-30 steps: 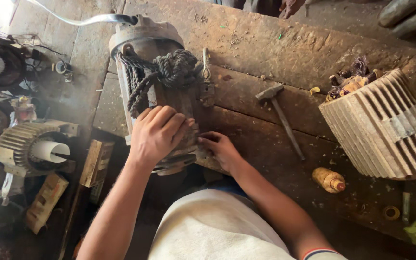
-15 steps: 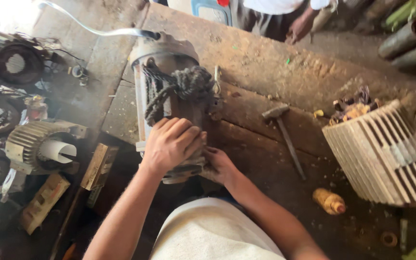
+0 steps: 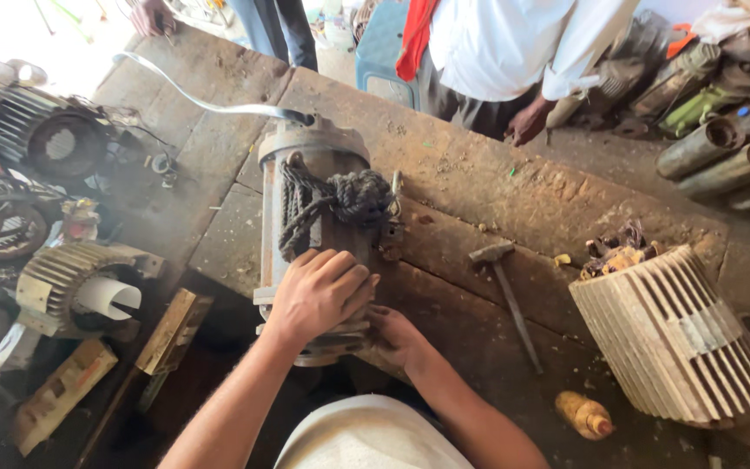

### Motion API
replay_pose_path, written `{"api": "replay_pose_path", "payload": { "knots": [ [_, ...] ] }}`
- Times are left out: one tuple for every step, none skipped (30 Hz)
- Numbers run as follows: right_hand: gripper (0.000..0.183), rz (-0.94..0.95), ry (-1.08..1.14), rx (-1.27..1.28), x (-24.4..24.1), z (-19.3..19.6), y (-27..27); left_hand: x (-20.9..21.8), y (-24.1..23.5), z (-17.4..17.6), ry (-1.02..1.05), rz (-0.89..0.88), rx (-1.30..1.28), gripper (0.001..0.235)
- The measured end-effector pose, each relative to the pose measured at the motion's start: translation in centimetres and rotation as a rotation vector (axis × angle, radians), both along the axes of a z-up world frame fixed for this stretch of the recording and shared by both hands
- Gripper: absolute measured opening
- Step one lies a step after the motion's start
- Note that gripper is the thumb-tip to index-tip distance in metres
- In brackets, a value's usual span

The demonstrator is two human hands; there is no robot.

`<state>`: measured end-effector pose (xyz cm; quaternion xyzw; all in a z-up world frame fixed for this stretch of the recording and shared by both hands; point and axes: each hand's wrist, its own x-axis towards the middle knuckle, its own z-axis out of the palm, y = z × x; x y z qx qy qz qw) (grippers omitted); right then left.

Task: The person works on an electric motor on a cluttered workbench, using a hammer and wrench to adjust and tighten components. The person repeatedly taps and rotates parts of the motor housing while occasionally using a wrench to secure bolts.

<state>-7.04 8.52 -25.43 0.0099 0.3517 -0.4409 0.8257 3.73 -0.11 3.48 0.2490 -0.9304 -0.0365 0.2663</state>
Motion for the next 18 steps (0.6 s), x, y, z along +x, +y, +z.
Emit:
{"api": "replay_pose_path", "payload": {
  "knots": [
    [0.021,0.012,0.045,-0.021,-0.1,-0.2,0.0,0.0,0.0,0.0,-0.001,0.001,-0.002,0.016],
    [0.022,0.023,0.09,-0.043,-0.2,-0.3,0.2,0.0,0.0,0.0,-0.003,0.002,-0.004,0.016],
    [0.023,0.036,0.133,-0.064,-0.2,-0.2,0.4,0.0,0.2,0.0,0.008,-0.001,-0.001,0.016],
    [0.024,0.054,0.155,-0.093,-0.4,-0.1,0.7,0.1,0.3,0.0,0.018,-0.006,0.002,0.016],
    [0.025,0.072,0.176,-0.125,-0.6,0.1,0.5,0.2,0.2,0.0,0.027,-0.008,0.003,0.016],
    [0.026,0.09,0.197,-0.156,-0.7,0.3,0.2,0.3,0.0,0.0,0.029,-0.007,0.004,0.017],
    [0.026,0.105,0.186,-0.15,-0.9,0.6,0.1,0.4,0.1,0.0,0.033,-0.006,0.008,0.017],
    [0.025,0.119,0.175,-0.143,-1.1,0.9,0.0,0.5,0.2,-0.1,0.037,-0.004,0.013,0.017],
    [0.025,0.135,0.166,-0.136,-1.3,1.2,0.0,0.5,0.3,-0.1,0.041,-0.003,0.006,0.018],
    [0.025,0.138,0.187,-0.139,-1.3,1.6,-0.1,0.5,0.3,-0.2,0.045,-0.001,-0.001,0.018],
    [0.026,0.14,0.207,-0.141,-1.2,2.0,-0.1,0.6,0.3,-0.2,0.048,0.0,-0.008,0.019],
    [0.027,0.142,0.226,-0.144,-0.9,2.4,-0.2,0.7,0.3,-0.2,0.041,0.002,-0.008,0.019],
    [0.027,0.102,0.225,-0.111,-0.6,2.8,-0.3,0.8,0.3,-0.2,0.036,0.005,-0.006,0.02],
    [0.026,0.061,0.223,-0.077,-0.3,3.2,-0.3,1.0,0.3,-0.2,0.03,0.007,-0.004,0.021],
    [0.026,0.02,0.223,-0.041,0.0,3.4,-0.1,1.0,0.3,-0.2,0.028,0.01,-0.006,0.021],
    [0.027,0.018,0.223,-0.028,0.2,3.6,-0.1,1.1,0.3,-0.3,0.026,0.013,-0.009,0.022],
    [0.027,0.014,0.223,-0.014,0.3,3.8,0.0,1.2,0.4,-0.4,0.023,0.014,-0.01,0.023],
    [0.028,0.009,0.223,0.001,0.4,3.8,0.1,1.2,0.5,-0.5,0.025,0.02,-0.008,0.023]
  ]
}}
